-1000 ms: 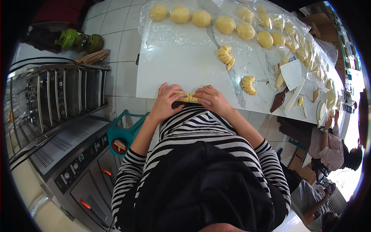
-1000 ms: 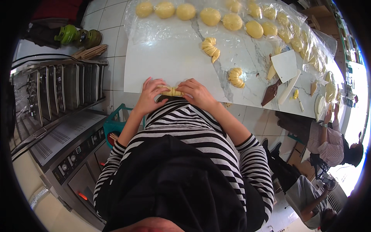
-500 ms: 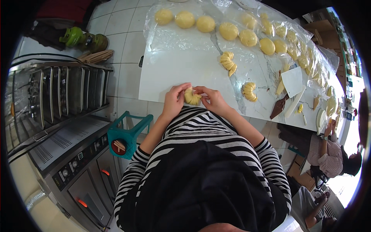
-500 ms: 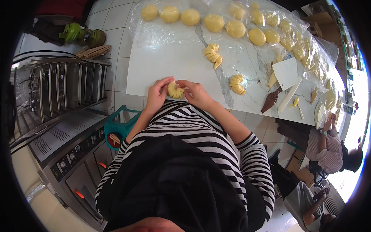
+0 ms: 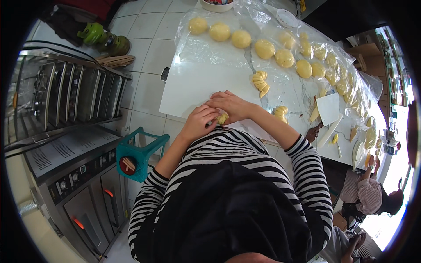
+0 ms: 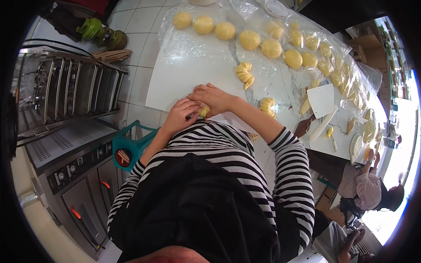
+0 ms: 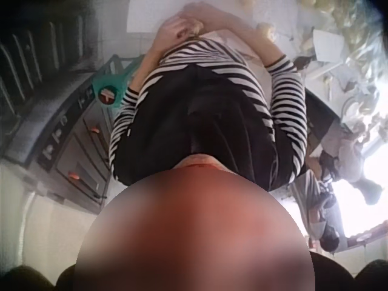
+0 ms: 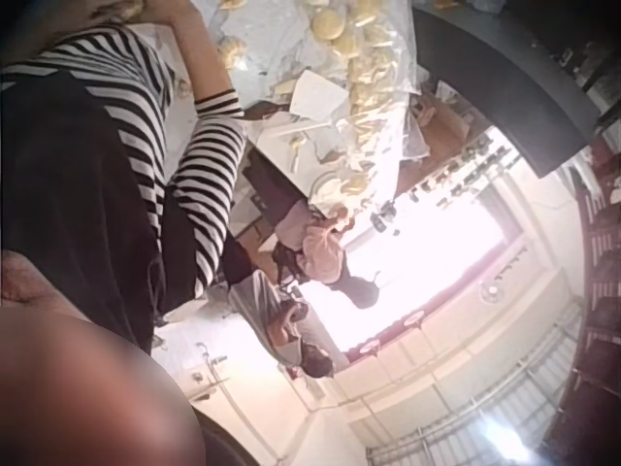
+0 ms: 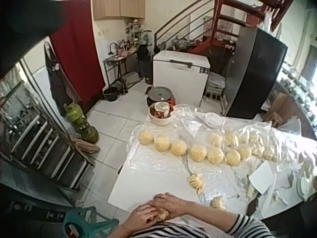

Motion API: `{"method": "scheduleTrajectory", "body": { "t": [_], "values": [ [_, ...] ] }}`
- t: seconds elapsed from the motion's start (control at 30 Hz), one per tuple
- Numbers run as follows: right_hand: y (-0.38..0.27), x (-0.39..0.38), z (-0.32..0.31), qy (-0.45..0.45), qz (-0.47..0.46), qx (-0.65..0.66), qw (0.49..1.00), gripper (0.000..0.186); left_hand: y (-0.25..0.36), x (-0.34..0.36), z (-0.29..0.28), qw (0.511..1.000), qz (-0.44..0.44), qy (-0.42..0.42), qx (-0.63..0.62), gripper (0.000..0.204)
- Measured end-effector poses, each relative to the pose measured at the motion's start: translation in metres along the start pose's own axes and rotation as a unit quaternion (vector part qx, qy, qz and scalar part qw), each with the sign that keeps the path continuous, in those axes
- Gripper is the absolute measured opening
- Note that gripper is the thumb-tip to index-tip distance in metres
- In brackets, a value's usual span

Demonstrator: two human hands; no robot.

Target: Shaping, filling, and rolling bread dough into croissants or similar pastries and placing them on a baking tray.

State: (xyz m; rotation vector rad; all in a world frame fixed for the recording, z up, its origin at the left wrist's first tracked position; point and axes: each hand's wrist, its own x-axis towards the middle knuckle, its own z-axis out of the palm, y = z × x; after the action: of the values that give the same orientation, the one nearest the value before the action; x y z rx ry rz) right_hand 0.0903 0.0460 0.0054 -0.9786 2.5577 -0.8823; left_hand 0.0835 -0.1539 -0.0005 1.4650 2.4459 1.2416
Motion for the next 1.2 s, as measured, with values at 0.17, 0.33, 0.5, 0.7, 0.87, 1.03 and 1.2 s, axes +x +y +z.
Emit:
{"method": "scheduleTrajectory", "body": {
  "t": [0.17, 0.33, 0.5, 0.7, 0.87, 1.03, 1.2],
  "values": [
    [-0.005, 0.000, -0.008, 0.007, -0.008, -0.030, 1.000, 0.056, 0.005, -0.008, 0.001, 0.999, -0.002, -0.005, 0.053, 0.031],
    [-0.019, -0.017, 0.001, 0.064, 0.085, -0.047, 0.993, 0.054, 0.003, -0.013, 0.013, 0.988, -0.122, 0.074, -0.050, 0.035],
    [-0.022, -0.023, 0.005, 0.156, 0.093, 0.011, 0.983, 0.062, 0.000, -0.007, 0.020, 0.986, -0.147, 0.044, -0.069, 0.042],
    [-0.022, -0.025, 0.015, 0.133, 0.106, 0.089, 0.981, 0.060, 0.005, -0.008, 0.018, 0.977, -0.155, 0.089, -0.116, 0.039],
    [-0.034, -0.021, 0.019, 0.156, 0.120, 0.068, 0.978, 0.052, -0.007, -0.029, 0.024, 0.982, -0.136, 0.091, -0.093, 0.035],
    [-0.043, -0.009, 0.017, 0.087, 0.148, -0.026, 0.985, 0.047, -0.003, -0.045, 0.036, 0.988, -0.093, 0.096, 0.084, 0.039],
    [-0.042, -0.001, 0.015, 0.064, 0.186, -0.053, 0.979, 0.039, 0.020, -0.046, 0.040, 0.978, -0.138, 0.138, 0.068, 0.043]
  ]
}}
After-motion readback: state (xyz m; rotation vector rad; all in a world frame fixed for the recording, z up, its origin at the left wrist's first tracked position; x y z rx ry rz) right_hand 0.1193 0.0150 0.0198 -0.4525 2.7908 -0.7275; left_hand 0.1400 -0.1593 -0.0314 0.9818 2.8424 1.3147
